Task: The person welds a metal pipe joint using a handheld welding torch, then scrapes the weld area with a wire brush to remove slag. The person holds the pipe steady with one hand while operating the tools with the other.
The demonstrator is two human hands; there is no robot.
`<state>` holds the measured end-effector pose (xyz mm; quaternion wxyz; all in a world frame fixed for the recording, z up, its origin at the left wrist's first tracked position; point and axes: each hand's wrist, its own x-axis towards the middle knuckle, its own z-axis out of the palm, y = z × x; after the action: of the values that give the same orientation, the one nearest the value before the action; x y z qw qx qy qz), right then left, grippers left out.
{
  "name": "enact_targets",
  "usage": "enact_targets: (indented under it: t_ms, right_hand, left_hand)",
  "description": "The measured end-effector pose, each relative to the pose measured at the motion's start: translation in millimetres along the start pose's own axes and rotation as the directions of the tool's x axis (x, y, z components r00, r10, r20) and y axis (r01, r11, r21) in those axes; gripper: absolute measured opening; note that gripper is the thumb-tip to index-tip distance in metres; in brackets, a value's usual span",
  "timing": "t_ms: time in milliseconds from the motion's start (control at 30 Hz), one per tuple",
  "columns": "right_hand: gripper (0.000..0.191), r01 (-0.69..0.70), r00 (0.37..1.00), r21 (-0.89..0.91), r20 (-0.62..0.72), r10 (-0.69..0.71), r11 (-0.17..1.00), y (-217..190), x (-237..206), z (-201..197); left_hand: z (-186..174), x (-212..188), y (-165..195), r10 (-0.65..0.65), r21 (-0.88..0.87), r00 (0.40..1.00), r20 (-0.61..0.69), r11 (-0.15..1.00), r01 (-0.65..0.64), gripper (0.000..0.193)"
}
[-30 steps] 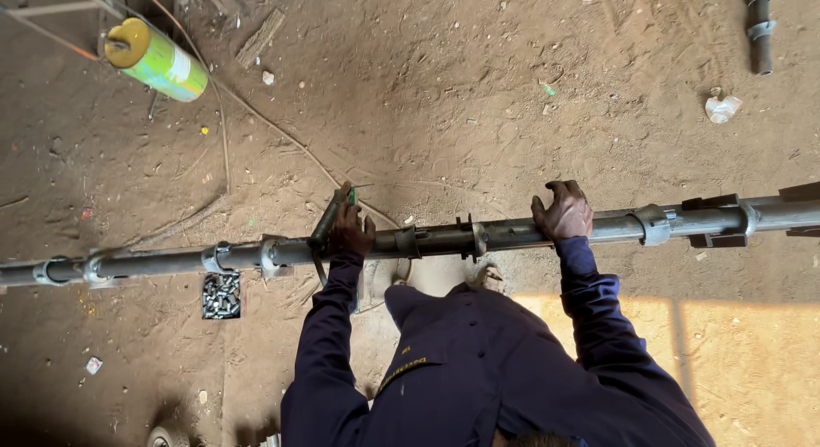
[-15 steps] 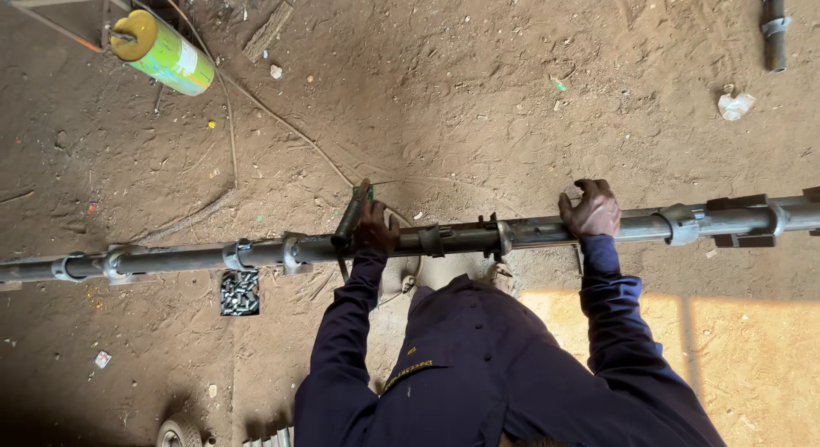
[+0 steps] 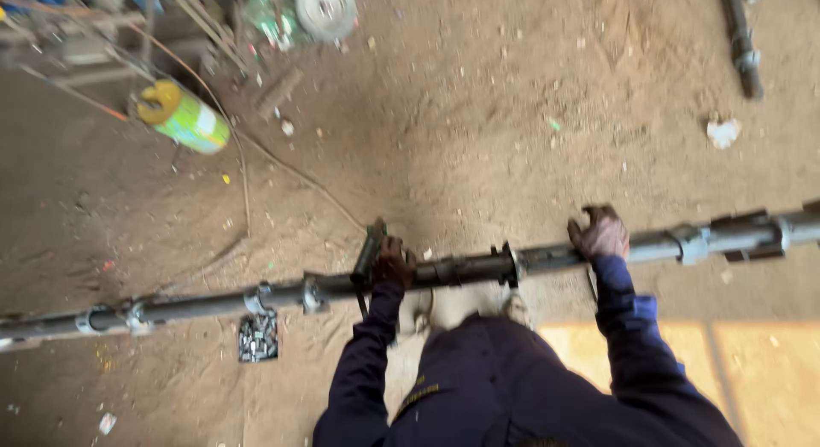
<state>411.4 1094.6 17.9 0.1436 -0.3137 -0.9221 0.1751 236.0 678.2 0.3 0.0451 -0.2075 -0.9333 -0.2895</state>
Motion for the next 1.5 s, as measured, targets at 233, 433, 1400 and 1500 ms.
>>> enact_targets:
  t_ms: [233, 433, 1400, 1500]
  right_hand:
    - [0.042, 0.007, 1.000, -0.009, 0.001, -0.007, 1.000, 2, -6, 0]
    - [0.042, 0.009, 1.000, 0.002, -0.004, -0.009, 1.000, -9, -5, -9]
    - [0.044, -0.003, 1.000, 0.013, -0.008, 0.003, 1.000, -7, -5, -6]
    - [0.043, 0.053, 0.998, 0.025, -0.045, -0.052, 0.998, -8, -5, -8]
  left_hand:
    - [4, -4, -4, -0.001, 0.014, 1.000, 0.029, 1.000, 0.001, 0.021]
    - [-3, -1, 1, -0.009, 0.028, 0.998, 0.058, 1.000, 0.008, 0.024]
    - [-3, 3, 2, -0.003, 0.048, 0.995, 0.101, 0.999, -0.002, 0.024]
    - [-3, 3, 2, 0.028, 0.063, 0.998, 0.062, 0.997, -0.032, 0.025]
